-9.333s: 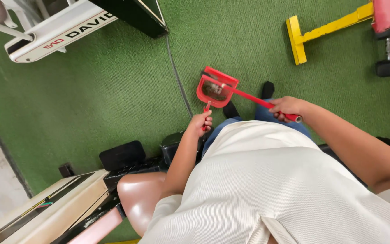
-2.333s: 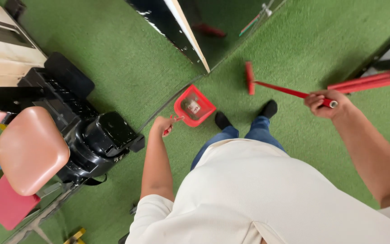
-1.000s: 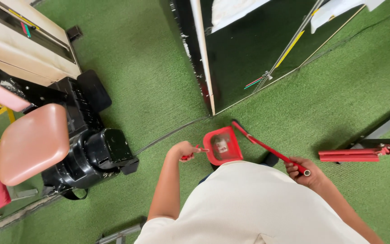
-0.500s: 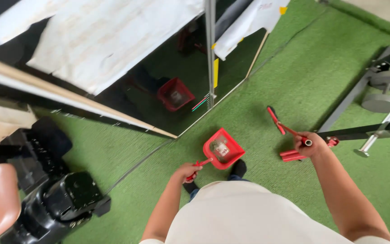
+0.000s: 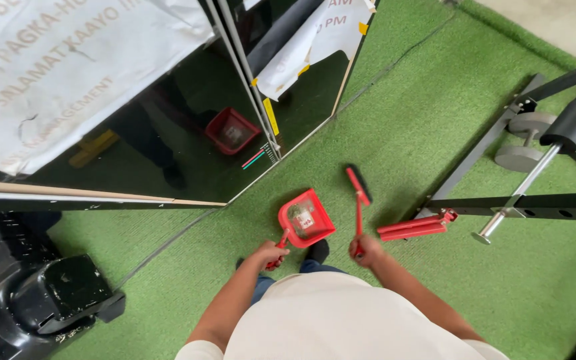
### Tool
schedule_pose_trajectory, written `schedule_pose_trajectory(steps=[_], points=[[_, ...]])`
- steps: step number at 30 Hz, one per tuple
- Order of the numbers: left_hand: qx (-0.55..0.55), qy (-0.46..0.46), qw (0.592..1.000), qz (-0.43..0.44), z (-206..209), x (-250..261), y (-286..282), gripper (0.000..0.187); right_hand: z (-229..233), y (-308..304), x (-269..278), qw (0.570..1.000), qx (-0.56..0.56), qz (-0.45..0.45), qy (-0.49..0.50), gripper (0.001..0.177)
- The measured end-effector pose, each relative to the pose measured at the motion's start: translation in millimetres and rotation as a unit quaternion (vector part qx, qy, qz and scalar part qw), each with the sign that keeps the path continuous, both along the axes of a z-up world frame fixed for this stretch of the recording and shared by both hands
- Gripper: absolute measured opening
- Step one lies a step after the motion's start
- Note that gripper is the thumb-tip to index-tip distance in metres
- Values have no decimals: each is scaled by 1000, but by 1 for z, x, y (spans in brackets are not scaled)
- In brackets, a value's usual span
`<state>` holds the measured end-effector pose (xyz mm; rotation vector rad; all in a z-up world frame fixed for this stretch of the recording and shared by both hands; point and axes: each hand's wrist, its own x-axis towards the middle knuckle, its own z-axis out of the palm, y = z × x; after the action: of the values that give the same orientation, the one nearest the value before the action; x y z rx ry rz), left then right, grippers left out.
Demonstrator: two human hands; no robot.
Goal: Sweeping the gym floor using a handheld brush and dustpan.
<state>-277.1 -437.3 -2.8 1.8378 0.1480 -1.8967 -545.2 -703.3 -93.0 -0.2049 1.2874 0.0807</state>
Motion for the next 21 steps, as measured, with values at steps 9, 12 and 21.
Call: schedule_pose_trajectory(steps=[9,12,21], points=[[-44,-13,999,20,-22,-11,-44,31,148,-50,-23,928,347,-112,-74,26],[-68,-21,997,8,-25,-1,-53,29,190,-81,-23,941,283,-135,-127,25],[-116,-65,989,60,39,25,-104,25,286,-54,10,971,113,-63,-200,17]])
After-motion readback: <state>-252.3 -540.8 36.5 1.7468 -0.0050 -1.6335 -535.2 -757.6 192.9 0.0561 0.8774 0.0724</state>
